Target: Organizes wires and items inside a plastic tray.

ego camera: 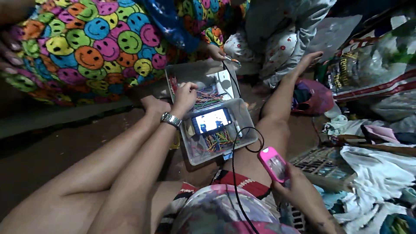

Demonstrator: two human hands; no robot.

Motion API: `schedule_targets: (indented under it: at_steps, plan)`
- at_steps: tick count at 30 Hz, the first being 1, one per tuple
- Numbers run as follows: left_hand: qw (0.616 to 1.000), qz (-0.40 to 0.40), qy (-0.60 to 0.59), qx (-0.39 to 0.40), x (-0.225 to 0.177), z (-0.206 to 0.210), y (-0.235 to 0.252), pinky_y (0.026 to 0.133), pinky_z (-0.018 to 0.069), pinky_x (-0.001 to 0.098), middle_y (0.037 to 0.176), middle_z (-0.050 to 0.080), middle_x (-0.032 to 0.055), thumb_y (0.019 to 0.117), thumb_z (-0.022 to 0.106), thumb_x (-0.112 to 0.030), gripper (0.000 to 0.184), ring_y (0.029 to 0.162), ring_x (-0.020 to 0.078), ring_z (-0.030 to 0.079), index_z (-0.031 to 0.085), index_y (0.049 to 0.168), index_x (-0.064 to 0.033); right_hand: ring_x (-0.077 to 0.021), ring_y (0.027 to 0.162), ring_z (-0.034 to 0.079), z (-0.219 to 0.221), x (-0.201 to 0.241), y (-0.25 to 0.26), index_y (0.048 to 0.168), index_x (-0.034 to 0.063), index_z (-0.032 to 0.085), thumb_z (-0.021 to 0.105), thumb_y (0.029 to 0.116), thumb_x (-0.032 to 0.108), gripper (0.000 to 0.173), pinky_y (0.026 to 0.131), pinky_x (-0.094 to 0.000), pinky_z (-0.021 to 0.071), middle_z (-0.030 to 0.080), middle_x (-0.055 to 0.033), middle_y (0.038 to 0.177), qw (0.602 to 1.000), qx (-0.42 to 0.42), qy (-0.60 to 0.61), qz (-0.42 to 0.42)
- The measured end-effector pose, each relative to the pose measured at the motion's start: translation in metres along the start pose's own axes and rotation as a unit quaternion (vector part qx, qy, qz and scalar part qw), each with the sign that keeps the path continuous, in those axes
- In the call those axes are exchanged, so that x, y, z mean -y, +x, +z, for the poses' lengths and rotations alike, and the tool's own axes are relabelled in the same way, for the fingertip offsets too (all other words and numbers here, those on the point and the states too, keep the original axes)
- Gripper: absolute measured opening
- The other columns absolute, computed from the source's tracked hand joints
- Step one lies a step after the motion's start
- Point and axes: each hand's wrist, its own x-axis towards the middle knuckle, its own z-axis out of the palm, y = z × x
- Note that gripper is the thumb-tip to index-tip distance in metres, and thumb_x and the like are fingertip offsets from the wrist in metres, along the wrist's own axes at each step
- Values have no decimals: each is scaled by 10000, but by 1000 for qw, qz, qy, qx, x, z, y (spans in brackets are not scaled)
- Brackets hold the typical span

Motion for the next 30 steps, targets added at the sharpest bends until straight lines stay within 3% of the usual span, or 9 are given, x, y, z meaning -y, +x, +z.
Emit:
schedule_targets:
  at_steps: [4,8,11,16,18,21,23,26,30]
  plan:
    - [981,45,164,91,12,12,41,1121,374,607,1481,497,236,1084,439,-208,387,1365,414,487,581,1384,-9,-590,1325,445,-11,-2,5,1464,-31,504,819,696,661,1081,1042,-809,267,561,-327,1380,998,-24,-54,-37]
    - [949,42,272,151,18,26,49,1126,289,691,1458,545,211,1104,352,-427,533,1406,409,450,620,1379,-57,-510,1299,522,0,1,19,1388,-33,588,773,795,563,860,1106,-789,203,600,-287,1346,999,-24,-43,-24]
    - [944,32,289,155,17,24,41,1130,228,721,1449,554,209,1106,313,-458,569,1411,411,440,649,1343,-64,-513,1253,546,-13,-4,31,1351,-22,620,799,797,509,788,1089,-780,244,614,-296,1306,999,-46,19,-7]
    - [995,26,64,74,-1,0,25,1103,368,601,1409,543,256,1102,416,-213,386,1326,399,508,607,1363,-2,-461,1165,596,-68,42,80,1446,-70,492,763,813,311,787,946,-597,504,550,-336,1344,959,-175,131,-181]
    - [995,10,-71,71,-18,-9,10,930,507,417,1230,640,162,1119,366,-206,369,1068,226,632,615,1328,-32,-411,1120,625,-85,87,110,1458,5,522,811,821,273,749,903,-560,538,575,-295,1327,935,-178,150,-268]
    - [975,23,-203,87,-30,-27,-5,686,507,231,1023,647,16,1123,343,-254,376,760,61,596,621,1309,-83,-385,1036,631,-94,160,163,1499,148,528,871,809,195,772,827,-530,553,554,-272,1316,905,-146,165,-363]
    - [972,11,-223,72,-26,-33,-5,645,503,216,990,635,9,1119,370,-276,365,722,49,583,601,1328,-86,-401,1068,635,-90,203,202,1512,154,521,880,799,199,800,879,-546,549,568,-278,1320,886,-91,172,-421]
    - [982,-47,-184,14,-9,-30,5,627,501,226,996,631,55,1089,493,-268,291,672,58,570,561,1324,-112,-440,1270,565,-69,250,256,1473,-10,476,893,769,128,830,1070,-573,460,544,-291,1405,889,-28,167,-426]
    - [991,-63,-108,-46,12,-17,47,863,547,425,1215,642,213,1053,551,-138,370,951,262,662,543,1398,-3,-480,1278,541,-37,279,296,1486,25,489,728,880,-4,652,1055,-589,460,502,-329,1420,927,-17,211,-311]
